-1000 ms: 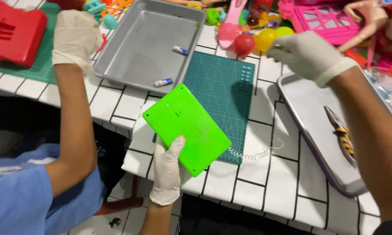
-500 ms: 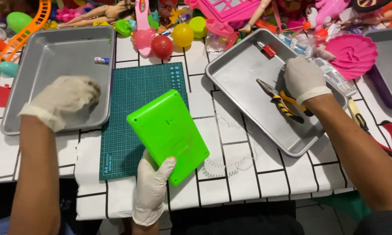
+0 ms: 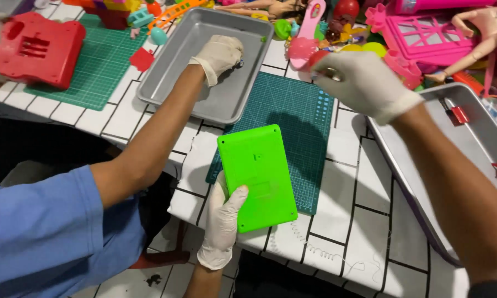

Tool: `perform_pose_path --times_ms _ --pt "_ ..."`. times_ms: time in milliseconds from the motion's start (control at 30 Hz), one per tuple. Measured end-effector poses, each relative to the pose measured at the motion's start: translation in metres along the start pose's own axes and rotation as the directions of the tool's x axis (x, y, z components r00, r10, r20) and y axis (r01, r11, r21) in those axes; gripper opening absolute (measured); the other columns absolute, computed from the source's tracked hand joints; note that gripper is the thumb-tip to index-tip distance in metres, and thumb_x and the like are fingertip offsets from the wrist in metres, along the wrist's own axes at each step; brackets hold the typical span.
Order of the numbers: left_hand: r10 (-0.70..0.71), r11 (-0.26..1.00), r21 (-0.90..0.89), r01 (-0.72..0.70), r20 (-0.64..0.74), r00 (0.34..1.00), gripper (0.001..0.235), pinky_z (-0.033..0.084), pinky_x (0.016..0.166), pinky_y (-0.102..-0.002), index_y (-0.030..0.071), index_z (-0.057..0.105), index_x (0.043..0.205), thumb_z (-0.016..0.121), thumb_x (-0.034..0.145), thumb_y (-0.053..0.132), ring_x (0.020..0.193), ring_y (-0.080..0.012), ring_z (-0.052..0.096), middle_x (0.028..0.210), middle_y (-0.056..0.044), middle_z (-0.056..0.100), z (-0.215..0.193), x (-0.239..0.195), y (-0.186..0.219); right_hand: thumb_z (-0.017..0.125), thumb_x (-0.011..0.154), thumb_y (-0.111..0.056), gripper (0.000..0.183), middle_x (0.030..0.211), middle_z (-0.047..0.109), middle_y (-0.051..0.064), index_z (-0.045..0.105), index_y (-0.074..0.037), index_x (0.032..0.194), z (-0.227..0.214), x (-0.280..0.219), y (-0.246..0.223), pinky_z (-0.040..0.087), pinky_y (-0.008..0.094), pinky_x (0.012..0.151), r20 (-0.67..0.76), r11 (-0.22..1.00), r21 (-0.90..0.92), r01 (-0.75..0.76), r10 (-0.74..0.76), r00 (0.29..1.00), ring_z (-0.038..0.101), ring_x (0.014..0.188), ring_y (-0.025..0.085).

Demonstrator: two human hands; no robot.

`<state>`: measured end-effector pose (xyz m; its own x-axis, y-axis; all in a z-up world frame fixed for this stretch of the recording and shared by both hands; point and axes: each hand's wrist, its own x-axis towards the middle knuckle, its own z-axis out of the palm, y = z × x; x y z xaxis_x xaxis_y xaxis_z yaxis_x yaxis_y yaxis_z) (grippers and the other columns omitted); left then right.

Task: The person removes batteries from a red toy piano and then uses a screwdriver to unscrew and open a green toy. They manipulate the plastic parts and remove screws while sitting on the floor.

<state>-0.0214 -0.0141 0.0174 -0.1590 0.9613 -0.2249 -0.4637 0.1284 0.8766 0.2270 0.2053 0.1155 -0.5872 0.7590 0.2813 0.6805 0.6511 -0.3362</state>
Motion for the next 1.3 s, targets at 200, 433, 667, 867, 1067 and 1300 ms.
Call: perform_pose_path --times_ms 200,433,667,867,1067,1300 --pt "-0.037 0.989 -0.144 0.019 -0.124 0.992 0.062 0.060 0.097 -0.050 0.009 0.054 0.145 0.066 0.083 0.012 0.117 -0.0360 0.071 0.131 -0.017 0.071 -0.006 -0.012 0.001 0.081 0.093 -0.018 0.019 0.098 0.076 0.016 0.076 -0.001 0.098 0.107 0.112 0.003 0.055 0.044 0.076 -0.055 0.989 -0.008 0.146 -0.146 0.988 0.071 0.085 0.032" --pt "-0.053 0.988 -0.151 0.028 -0.162 0.985 0.068 0.061 0.098 -0.050 0.009 0.053 0.148 0.067 0.081 0.009 0.118 -0.0381 0.071 0.132 -0.020 0.071 -0.006 -0.015 0.002 0.084 0.088 -0.024 0.027 0.105 0.074 0.014 0.072 -0.007 0.106 0.135 0.121 -0.007 0.055 0.045 0.078 -0.062 0.999 0.033 -0.027 0.029 0.998 0.069 0.093 0.031" --pt "-0.031 0.987 -0.161 0.016 -0.090 0.995 0.063 0.064 0.088 -0.054 0.010 0.055 0.145 0.068 0.083 0.011 0.114 -0.0395 0.071 0.130 -0.018 0.071 0.010 0.003 -0.009 0.064 0.102 -0.010 0.015 0.100 0.078 0.010 0.077 -0.004 0.104 0.047 0.027 -0.022 0.055 0.034 0.084 -0.100 0.966 0.231 0.114 -0.093 0.991 0.073 0.094 0.021" --pt "-0.102 0.994 -0.023 0.103 0.022 0.994 0.089 0.053 0.106 -0.052 0.006 0.036 0.158 0.080 0.081 0.016 0.126 -0.0277 0.055 0.138 -0.020 0.056 0.088 0.003 0.013 0.067 0.097 -0.019 0.024 0.097 0.079 0.012 0.075 -0.015 0.119 -0.009 -0.098 -0.028 0.055 0.043 0.083 -0.026 0.892 0.397 -0.217 0.247 0.969 0.073 0.093 0.033" --pt "-0.079 0.984 0.180 -0.002 0.441 0.894 0.061 0.063 0.089 -0.046 0.006 0.053 0.143 0.078 0.089 0.020 0.103 -0.0212 0.064 0.111 -0.012 0.066 0.137 0.027 -0.002 0.091 0.077 -0.022 0.047 0.066 0.061 0.003 0.074 -0.019 0.120 -0.017 -0.176 -0.017 0.050 0.031 0.065 0.010 0.709 0.468 -0.528 0.593 0.805 0.054 0.064 0.016" --pt "0.013 0.907 0.345 -0.241 0.550 0.835 0.056 0.064 0.087 -0.043 0.010 0.055 0.139 0.074 0.092 0.034 0.097 -0.0154 0.061 0.107 -0.006 0.064 0.178 0.044 0.011 0.094 0.076 -0.016 0.040 0.066 0.057 0.002 0.074 -0.013 0.111 -0.028 -0.189 -0.004 0.044 0.028 0.056 -0.058 0.643 0.602 -0.474 0.627 0.777 0.048 0.060 0.012"
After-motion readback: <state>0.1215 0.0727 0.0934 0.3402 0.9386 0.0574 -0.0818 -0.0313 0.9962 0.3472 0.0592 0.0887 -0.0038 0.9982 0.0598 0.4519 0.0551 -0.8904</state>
